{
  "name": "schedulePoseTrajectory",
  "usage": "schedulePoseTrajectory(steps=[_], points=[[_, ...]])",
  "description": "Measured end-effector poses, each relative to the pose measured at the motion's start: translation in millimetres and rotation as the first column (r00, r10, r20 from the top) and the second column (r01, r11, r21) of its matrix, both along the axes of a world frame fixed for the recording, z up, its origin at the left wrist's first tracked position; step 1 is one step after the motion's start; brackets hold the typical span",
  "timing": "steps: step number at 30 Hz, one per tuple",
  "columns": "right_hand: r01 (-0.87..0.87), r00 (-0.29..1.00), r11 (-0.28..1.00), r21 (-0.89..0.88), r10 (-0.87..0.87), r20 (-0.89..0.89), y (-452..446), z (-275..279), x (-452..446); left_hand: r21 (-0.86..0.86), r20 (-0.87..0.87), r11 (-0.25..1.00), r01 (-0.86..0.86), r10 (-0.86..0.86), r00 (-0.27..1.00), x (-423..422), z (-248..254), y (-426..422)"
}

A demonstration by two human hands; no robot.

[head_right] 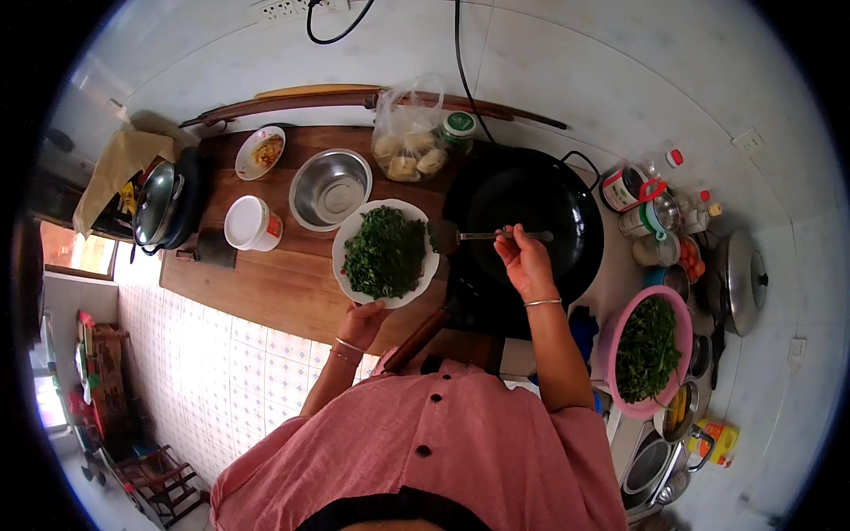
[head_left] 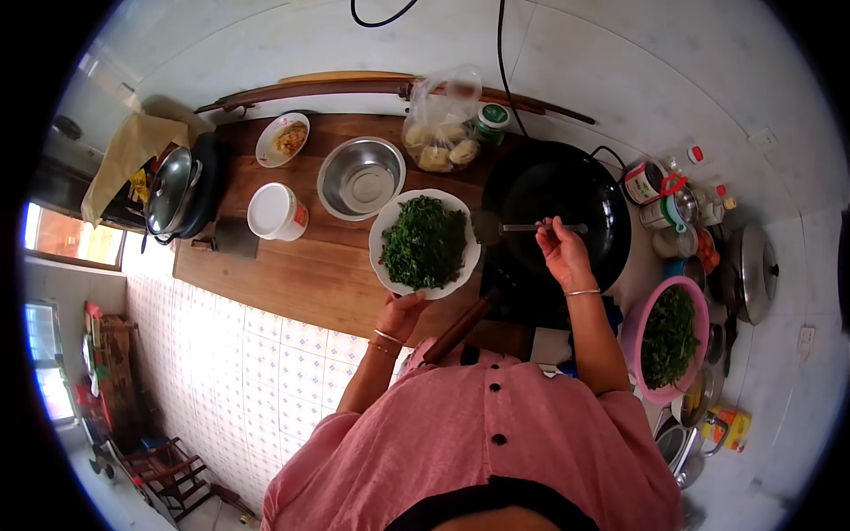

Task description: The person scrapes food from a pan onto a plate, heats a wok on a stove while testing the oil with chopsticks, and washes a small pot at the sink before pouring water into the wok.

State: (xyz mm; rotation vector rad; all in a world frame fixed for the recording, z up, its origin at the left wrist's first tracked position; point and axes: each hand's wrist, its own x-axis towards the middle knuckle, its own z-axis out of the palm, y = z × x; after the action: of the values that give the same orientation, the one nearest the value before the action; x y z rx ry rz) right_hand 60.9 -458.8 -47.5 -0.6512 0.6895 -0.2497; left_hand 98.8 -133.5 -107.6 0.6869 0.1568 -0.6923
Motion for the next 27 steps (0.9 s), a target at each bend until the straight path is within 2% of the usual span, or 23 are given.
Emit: schedulePoseTrajectory(steps=[6, 11, 15, 19, 22, 24, 27], points=[[-0.039, 0.975, 0.997, -0.066, 0.053, 0.218, 28.8, 36.8, 6.2, -0.035, -0.017, 0.999, -0.037, 0.037, 0.999, 2.2, 24.6, -2.0], [-0.022, 0.962, 0.998, -0.067, 0.039, 0.269, 32.1, 36.6, 0.4, -0.039, 0.005, 0.997, -0.065, 0.065, 0.998, 2.0, 55.2, -5.3], [-0.059, 0.926, 0.995, -0.074, 0.083, 0.368, 31.7, 28.8, -8.5, -0.038, -0.011, 0.997, -0.065, 0.065, 0.998, 4.8, 52.8, -3.0], [-0.087, 0.915, 0.996, -0.019, 0.087, 0.395, 31.8, 16.3, -15.9, -0.036, -0.015, 0.998, -0.054, 0.054, 0.998, 3.5, 67.1, -6.0], [-0.064, 0.914, 0.997, -0.033, 0.072, 0.400, 32.4, 6.3, -21.2, -0.027, -0.012, 0.999, -0.043, 0.043, 0.999, 4.8, 72.8, -5.7], [-0.028, 0.920, 0.998, 0.049, 0.007, 0.391, 29.2, 1.0, -24.6, -0.023, -0.008, 0.999, -0.023, 0.023, 1.000, 5.9, 75.6, -5.6], [-0.004, 0.929, 1.000, 0.029, -0.007, 0.370, 25.6, -2.0, -29.8, -0.027, 0.015, 1.000, 0.006, -0.006, 1.000, 4.6, 82.6, -6.1]])
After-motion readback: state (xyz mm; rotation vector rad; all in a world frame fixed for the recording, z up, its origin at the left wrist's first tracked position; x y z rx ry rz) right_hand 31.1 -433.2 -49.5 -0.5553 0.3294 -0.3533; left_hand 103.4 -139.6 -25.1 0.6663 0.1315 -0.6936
